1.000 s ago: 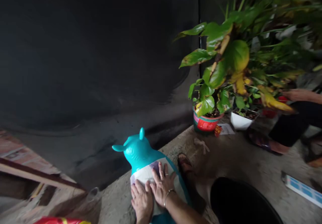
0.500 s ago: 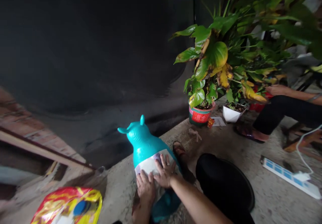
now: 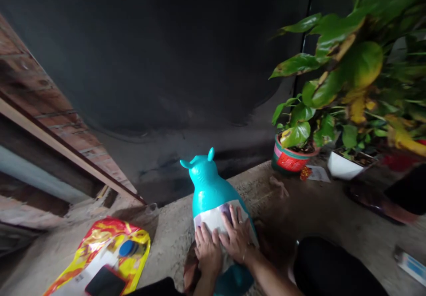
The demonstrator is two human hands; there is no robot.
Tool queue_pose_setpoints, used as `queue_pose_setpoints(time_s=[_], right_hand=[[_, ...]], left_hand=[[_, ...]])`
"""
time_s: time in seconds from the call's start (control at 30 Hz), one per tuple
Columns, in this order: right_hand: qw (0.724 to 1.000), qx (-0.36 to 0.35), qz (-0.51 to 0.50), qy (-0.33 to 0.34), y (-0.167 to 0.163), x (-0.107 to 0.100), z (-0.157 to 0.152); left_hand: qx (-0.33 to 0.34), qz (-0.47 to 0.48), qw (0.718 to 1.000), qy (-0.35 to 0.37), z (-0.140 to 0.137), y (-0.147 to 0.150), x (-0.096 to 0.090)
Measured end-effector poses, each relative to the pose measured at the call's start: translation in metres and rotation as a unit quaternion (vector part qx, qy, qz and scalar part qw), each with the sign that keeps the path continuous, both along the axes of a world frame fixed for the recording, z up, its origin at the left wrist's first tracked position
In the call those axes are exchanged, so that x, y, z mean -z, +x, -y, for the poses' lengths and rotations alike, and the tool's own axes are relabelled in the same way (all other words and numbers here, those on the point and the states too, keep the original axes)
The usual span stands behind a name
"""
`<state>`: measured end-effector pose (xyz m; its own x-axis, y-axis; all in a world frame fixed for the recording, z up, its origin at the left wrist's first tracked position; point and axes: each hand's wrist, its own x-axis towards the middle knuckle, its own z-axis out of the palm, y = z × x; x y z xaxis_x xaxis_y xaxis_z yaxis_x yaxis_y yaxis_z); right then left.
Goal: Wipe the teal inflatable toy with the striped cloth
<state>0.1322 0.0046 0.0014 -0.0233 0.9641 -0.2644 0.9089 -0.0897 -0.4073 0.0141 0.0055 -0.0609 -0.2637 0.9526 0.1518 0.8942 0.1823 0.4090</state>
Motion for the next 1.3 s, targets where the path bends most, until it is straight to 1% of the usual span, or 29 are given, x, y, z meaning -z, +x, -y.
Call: queue_pose_setpoints(time_s=[0.1, 0.2, 0.3, 0.4, 0.47, 0.53, 0.67, 0.77, 0.87, 0.97, 1.07, 1.17, 1.23, 1.3], right_hand=[[0.998, 0.017, 0.014, 0.050, -0.002, 0.012, -0.010], [0.998, 0.005, 0.022, 0.060, -0.002, 0.012, -0.041], [0.998, -0.001, 0.019, 0.053, -0.003, 0.009, -0.081], [0.998, 0.002, 0.019, 0.063, -0.005, 0.012, -0.113], [0.997, 0.001, 0.017, 0.076, -0.007, 0.018, -0.124], [0.996, 0.003, 0.012, 0.083, -0.010, 0.023, -0.127], [0.996, 0.019, 0.012, 0.086, -0.018, 0.022, -0.116], [0.996, 0.030, 0.035, 0.080, -0.022, 0.020, -0.090], [0.995, 0.019, 0.063, 0.075, -0.019, 0.028, -0.052], [0.992, 0.003, 0.092, 0.090, -0.012, 0.050, -0.015], [0.984, 0.006, 0.117, 0.133, -0.008, 0.074, 0.007], [0.982, 0.014, 0.123, 0.146, -0.007, 0.085, 0.008], [0.985, 0.003, 0.110, 0.130, -0.006, 0.083, 0.000], [0.989, -0.004, 0.098, 0.110, -0.005, 0.073, -0.014]], left_hand=[[-0.030, 0.001, 0.998, -0.055, -0.013, 0.003, -0.006], [-0.025, 0.005, 0.993, -0.113, -0.040, 0.005, -0.017], [-0.031, 0.012, 0.992, -0.120, -0.077, 0.003, -0.021], [-0.031, 0.023, 0.993, -0.113, -0.109, 0.000, -0.020], [-0.027, 0.031, 0.993, -0.112, -0.122, -0.003, -0.018], [-0.027, 0.043, 0.992, -0.116, -0.128, -0.006, -0.019], [-0.028, 0.066, 0.988, -0.139, -0.122, -0.012, -0.029], [-0.028, 0.071, 0.986, -0.146, -0.102, -0.014, -0.030], [-0.002, 0.029, 0.991, -0.131, -0.067, -0.014, -0.015], [0.012, -0.015, 0.996, -0.087, -0.030, -0.013, 0.007], [0.003, -0.032, 0.998, -0.056, -0.008, -0.012, 0.024], [0.004, -0.042, 0.996, -0.072, -0.008, -0.011, 0.028], [-0.007, -0.043, 0.993, -0.106, -0.016, -0.009, 0.023], [-0.021, -0.035, 0.988, -0.151, -0.029, -0.007, 0.012]])
